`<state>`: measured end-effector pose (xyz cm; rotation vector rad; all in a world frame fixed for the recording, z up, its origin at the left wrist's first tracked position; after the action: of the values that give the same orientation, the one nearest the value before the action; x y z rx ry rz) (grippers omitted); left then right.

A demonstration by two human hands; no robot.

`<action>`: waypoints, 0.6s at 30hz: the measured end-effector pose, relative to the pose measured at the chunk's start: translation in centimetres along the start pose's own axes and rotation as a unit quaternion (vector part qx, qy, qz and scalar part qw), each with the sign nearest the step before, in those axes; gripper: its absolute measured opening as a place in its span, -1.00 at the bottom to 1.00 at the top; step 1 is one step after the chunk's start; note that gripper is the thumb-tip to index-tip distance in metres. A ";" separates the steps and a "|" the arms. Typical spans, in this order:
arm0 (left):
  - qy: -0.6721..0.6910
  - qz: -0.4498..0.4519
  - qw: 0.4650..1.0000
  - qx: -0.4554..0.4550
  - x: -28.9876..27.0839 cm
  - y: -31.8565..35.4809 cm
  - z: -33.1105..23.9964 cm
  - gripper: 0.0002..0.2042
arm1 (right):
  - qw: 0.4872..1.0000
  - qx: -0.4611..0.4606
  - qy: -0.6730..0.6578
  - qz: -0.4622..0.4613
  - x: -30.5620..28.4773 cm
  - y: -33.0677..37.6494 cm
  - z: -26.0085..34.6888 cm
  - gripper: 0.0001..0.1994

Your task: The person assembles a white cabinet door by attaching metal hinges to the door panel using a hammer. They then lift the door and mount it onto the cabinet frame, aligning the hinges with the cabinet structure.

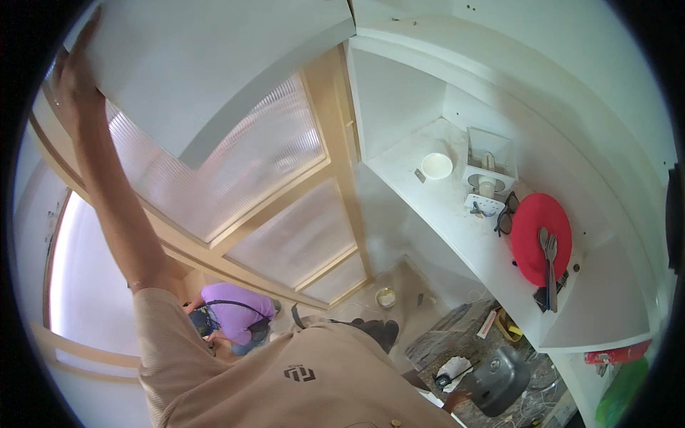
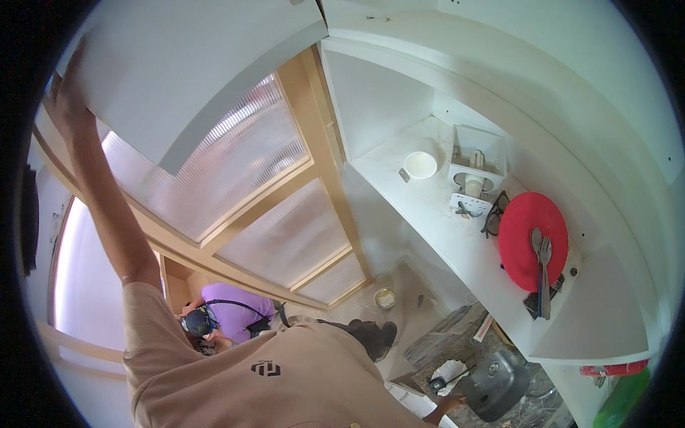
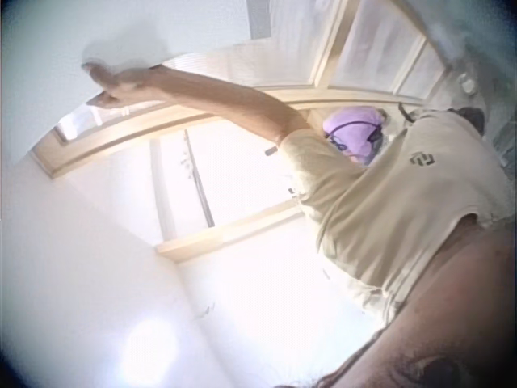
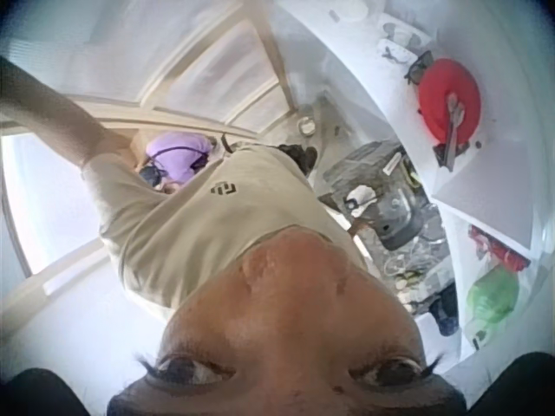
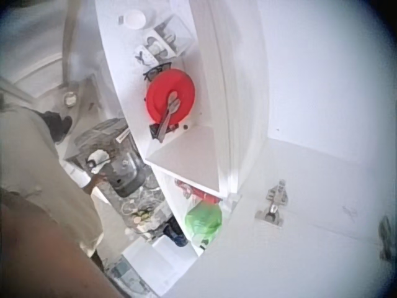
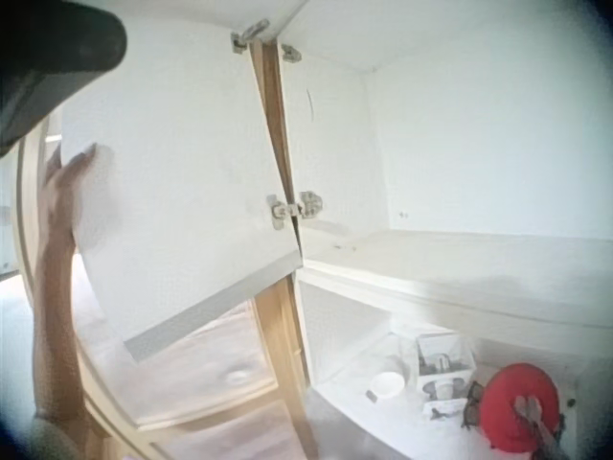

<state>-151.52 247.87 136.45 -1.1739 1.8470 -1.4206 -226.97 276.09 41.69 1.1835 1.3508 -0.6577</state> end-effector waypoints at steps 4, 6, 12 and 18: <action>0.088 -0.034 0.995 0.036 -2.0 -0.4 2.5 -0.40 | 0.995 0.002 -0.075 -0.069 -2.2 2.5 -1.1 -0.67; 0.111 -0.039 0.993 0.030 -1.8 0.5 2.6 -0.46 | 0.986 -0.015 -0.111 -0.126 -2.6 4.4 -1.6 -0.73; 0.169 -0.048 0.984 0.027 -2.3 1.1 3.5 -0.56 | 0.836 -0.256 -0.481 -0.064 -9.0 11.3 9.7 -0.72; 0.235 -0.030 0.969 0.065 -2.0 1.4 2.2 -0.66 | 0.491 -0.407 -0.690 0.344 -37.9 29.7 35.9 -0.75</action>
<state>-149.15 248.64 134.23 -0.8850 1.9920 -1.9530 -192.97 243.54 79.04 0.0363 -0.3501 -0.1086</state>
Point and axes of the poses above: each hand's wrist, its own y-axis away from the middle knuckle, its own x-axis out of the palm, z = x × y, the point moved 9 cm from there along -y, towards the middle knuckle, and after that the axes turned 8 degrees about y, right-handed, at the moved point
